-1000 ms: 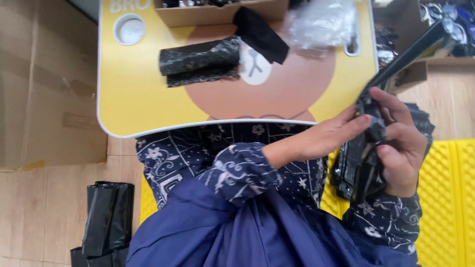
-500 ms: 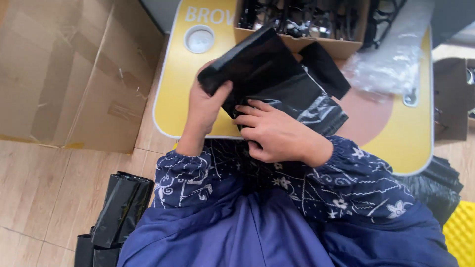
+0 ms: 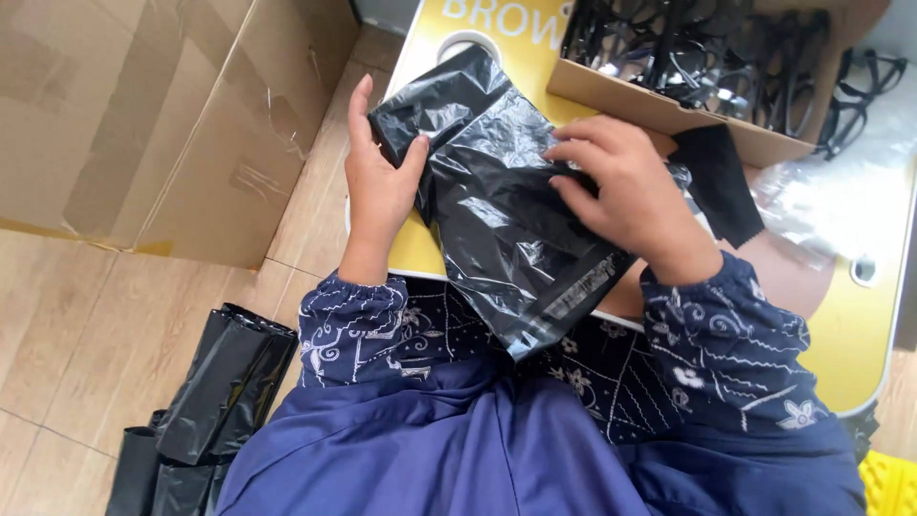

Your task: The person wraps a pair of sunglasses in a white tissue, then rolls the tissue in black bubble wrap, and finally places the wrapped bundle into a black plastic mailer. The process is repeated for a second pair of sunglasses.

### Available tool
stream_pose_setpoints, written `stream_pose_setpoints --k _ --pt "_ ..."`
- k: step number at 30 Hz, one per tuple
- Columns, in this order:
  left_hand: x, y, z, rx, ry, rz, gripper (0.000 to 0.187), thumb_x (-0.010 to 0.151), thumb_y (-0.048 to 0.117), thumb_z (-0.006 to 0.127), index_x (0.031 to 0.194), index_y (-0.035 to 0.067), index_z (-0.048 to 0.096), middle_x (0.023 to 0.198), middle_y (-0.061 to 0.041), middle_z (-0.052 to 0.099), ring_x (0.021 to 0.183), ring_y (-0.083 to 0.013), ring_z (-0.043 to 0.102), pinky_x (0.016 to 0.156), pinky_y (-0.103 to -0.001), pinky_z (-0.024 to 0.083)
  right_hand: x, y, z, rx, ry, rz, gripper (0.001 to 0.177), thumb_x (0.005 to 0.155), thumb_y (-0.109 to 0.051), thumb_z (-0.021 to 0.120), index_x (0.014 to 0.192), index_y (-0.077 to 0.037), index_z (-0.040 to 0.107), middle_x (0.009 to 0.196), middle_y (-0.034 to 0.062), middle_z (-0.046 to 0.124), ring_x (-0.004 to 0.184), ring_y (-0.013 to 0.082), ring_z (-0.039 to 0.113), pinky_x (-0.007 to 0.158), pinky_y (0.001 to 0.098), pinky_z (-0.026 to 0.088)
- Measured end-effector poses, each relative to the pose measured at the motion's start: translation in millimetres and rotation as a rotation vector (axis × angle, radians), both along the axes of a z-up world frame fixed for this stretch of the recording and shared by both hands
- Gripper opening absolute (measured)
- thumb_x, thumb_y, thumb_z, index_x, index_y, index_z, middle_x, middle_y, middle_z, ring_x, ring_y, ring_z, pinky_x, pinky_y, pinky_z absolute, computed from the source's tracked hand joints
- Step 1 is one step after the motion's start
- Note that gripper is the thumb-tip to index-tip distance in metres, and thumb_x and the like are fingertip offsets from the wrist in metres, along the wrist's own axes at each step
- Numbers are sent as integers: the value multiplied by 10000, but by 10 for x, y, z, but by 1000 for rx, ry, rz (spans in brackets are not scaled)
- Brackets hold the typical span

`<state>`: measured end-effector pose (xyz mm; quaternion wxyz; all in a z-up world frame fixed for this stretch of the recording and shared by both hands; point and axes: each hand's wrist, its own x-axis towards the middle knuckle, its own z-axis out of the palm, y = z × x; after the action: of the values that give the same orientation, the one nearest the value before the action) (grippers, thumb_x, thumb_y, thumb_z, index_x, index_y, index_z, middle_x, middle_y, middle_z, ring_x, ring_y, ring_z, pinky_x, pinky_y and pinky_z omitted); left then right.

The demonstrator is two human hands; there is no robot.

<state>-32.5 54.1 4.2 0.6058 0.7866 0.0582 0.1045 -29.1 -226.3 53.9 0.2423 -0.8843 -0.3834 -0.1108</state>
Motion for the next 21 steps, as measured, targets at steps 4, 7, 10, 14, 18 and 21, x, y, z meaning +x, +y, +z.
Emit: stream_pose_setpoints --k 4,7,10,14,18,21 --pt "-38 145 -91 152 -103 29 682 986 113 684 1550 145 304 1384 -77 619 1285 -257 623 1130 -371 454 103 -82 -123 -37 114 -50 296 968 -124 756 1224 19 710 1279 215 677 1254 405 596 1070 541 457" --pt "-206 102 34 731 -202 81 700 1082 66 750 1618 218 327 1733 -153 104 1643 -439 204 1355 -617 285 103 -137 -94 23 223 -136 226 1014 -110 694 1197 21 713 1248 203 691 1225 352 624 1096 452 448" --pt "-339 -82 217 741 -346 -181 445 1026 48 763 1423 101 571 1588 -141 422 1554 -400 189 1305 -604 71 68 -267 -24 79 325 -216 243 1079 -22 559 1268 67 683 1259 209 694 1177 336 644 1058 424 467" --pt "-432 -241 179 723 -343 -515 428 1029 193 661 1415 44 549 1516 -178 508 1412 -398 510 1202 -564 383 43 -441 48 -9 385 -291 221 1054 -23 592 1228 59 701 1225 188 708 1112 315 657 995 415 495" --pt "-364 -249 -194 1124 -83 -500 859 954 725 523 1605 188 363 1671 -146 292 1510 -457 271 1183 -658 218 36 -423 191 -135 575 -390 265 1006 -149 591 1199 -26 726 1209 118 727 1088 280 662 935 419 480" --pt "-302 -43 -295 1155 -87 -406 862 959 705 552 1614 171 379 1689 -135 273 1546 -394 251 1197 -664 193 20 -474 173 -86 604 -385 274 1001 -187 622 1215 -53 726 1211 84 721 1068 243 656 893 389 490"
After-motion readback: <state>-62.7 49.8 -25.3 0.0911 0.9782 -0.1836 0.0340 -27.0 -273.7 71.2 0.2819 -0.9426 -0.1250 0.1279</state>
